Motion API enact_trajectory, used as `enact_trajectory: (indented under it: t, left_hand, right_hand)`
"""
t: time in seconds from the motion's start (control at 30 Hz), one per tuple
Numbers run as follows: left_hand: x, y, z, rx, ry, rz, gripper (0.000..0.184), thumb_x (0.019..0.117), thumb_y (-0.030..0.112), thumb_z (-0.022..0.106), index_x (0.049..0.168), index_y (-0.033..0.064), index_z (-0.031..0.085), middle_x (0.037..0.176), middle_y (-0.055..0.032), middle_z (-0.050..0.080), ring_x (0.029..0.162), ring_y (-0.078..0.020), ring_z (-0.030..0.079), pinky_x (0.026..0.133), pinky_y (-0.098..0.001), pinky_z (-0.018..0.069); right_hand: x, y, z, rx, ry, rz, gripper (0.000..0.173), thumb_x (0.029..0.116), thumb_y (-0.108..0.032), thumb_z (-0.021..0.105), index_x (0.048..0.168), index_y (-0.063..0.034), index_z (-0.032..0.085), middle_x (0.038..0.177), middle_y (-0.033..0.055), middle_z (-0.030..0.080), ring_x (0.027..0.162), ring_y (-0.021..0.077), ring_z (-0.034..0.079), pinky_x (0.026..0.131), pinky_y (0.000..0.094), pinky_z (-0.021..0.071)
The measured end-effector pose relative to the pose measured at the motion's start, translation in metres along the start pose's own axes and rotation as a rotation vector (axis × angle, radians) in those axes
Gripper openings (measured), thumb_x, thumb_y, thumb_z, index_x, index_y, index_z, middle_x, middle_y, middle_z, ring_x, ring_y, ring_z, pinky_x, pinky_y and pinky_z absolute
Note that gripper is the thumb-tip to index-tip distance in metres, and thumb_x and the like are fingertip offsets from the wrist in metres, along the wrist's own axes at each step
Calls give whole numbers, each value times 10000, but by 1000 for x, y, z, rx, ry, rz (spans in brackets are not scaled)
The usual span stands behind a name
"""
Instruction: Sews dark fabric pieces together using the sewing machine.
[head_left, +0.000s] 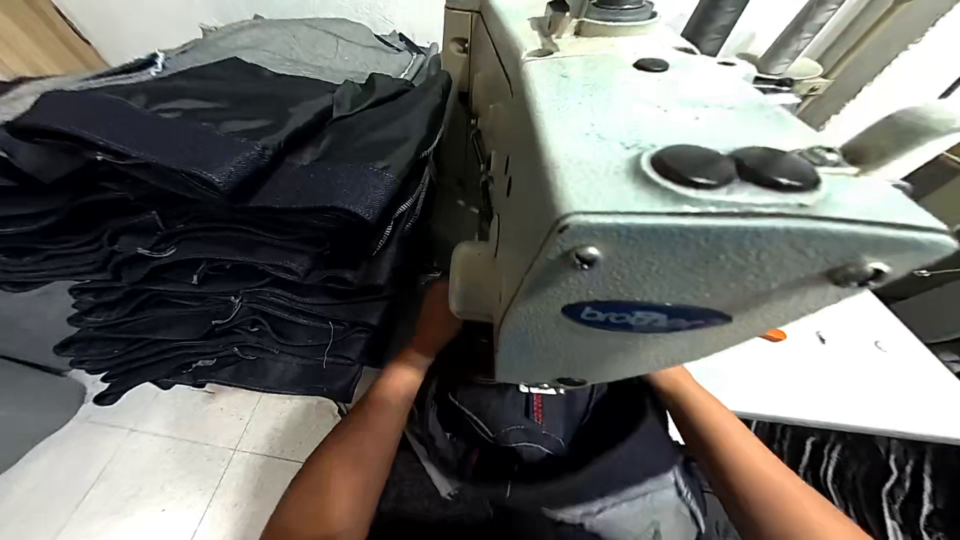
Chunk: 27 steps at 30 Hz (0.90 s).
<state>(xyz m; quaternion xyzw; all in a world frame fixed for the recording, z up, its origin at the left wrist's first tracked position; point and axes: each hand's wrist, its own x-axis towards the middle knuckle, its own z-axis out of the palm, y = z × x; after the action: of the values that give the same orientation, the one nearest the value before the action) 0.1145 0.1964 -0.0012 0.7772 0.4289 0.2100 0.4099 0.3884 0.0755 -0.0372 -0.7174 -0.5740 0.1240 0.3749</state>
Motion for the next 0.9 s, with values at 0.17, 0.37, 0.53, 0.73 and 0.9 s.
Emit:
enact_trajectory:
  t: [0.17, 0.37, 0.53, 0.73, 0.9]
  left_hand:
    - [-50, -25, 20, -425, -32, 49, 178, 991, 67, 570, 1051, -57, 682, 965, -46, 695, 940, -26, 638, 899, -239, 529]
    - [-93, -53, 6, -350, -118, 406, 383, 1074, 308, 493, 992, 6, 715, 854, 11, 692, 795, 55, 598, 757, -169, 506]
    - [-103, -32, -18, 88, -93, 458, 310, 1003, 253, 520, 1170, 84, 719, 1083, -63, 746, 1029, -148, 703, 913, -382, 571]
    - [-96, 2, -8, 119, -148, 383, 366, 1007, 381, 613, 968, 41, 742, 839, -95, 722, 787, -182, 697, 731, -378, 567]
    - [-76, 2, -2, -70, -117, 247, 272, 937, 367, 710, 947, 104, 782, 909, 10, 757, 914, -30, 696, 856, -288, 567]
  right_hand:
    - [-63, -2, 12, 236, -192, -45, 350, 970, -317, 639, 915, 19, 725, 842, 56, 718, 800, 29, 655, 786, 270, 550]
    - [-105, 5, 10, 299, -127, -218, 469, 1025, -501, 555, 846, -89, 688, 688, -40, 647, 629, -77, 569, 585, 134, 471]
    - [-110, -20, 3, -39, 53, -313, 502, 1048, -508, 488, 908, -79, 707, 808, 93, 695, 817, 185, 660, 791, 357, 512]
    - [-131, -59, -19, -321, 73, -692, 140, 1060, -228, 505, 1146, -223, 616, 1016, 66, 630, 1016, 255, 609, 927, 402, 473]
    - [-142, -69, -1, -389, -260, -984, 300, 1076, -149, 475, 1264, -270, 674, 929, 42, 606, 931, 213, 590, 931, 341, 435]
